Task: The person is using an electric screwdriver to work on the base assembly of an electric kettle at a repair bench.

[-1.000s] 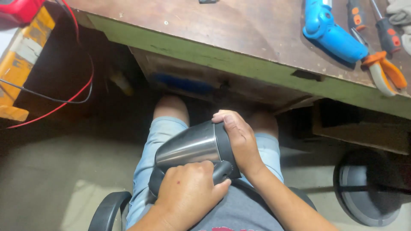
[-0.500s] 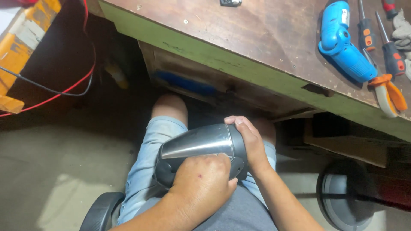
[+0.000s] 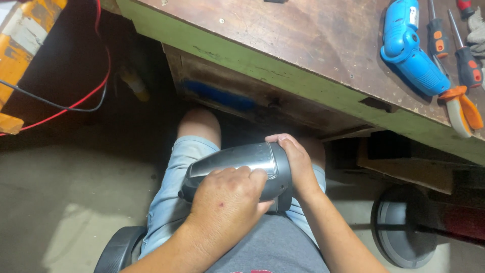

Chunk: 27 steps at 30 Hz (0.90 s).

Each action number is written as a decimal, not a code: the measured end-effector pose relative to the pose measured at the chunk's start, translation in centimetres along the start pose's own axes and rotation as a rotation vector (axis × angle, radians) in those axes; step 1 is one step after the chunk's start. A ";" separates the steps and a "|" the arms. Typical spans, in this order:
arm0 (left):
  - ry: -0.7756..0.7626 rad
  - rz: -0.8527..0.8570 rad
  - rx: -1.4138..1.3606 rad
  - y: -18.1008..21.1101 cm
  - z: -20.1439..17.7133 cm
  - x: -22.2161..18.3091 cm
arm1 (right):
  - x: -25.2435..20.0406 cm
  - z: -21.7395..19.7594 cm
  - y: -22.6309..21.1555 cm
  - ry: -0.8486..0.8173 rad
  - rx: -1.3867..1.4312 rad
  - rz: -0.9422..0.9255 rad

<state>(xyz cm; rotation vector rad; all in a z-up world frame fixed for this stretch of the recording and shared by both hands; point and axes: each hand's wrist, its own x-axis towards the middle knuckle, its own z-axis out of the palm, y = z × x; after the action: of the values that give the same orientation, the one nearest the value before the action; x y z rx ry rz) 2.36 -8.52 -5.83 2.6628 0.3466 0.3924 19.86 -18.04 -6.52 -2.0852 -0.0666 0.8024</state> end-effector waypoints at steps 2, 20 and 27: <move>-0.011 0.006 -0.031 -0.3 -0.7 0.4 | 0.4 0.1 0.0 0.006 0.009 0.011; -0.429 -0.819 -0.494 -6.6 -11.1 5.3 | 0.4 1.1 -2.5 -0.382 -0.184 -0.389; -0.409 -0.874 -0.700 -8.6 -11.2 4.6 | -0.1 2.6 -5.3 -0.323 -0.359 -0.416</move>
<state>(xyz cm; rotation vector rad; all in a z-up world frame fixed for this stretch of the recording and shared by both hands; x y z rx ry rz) 1.46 4.63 1.14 1.6390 0.9624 -0.2673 19.52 -12.96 -3.54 -2.1378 -0.8463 0.9031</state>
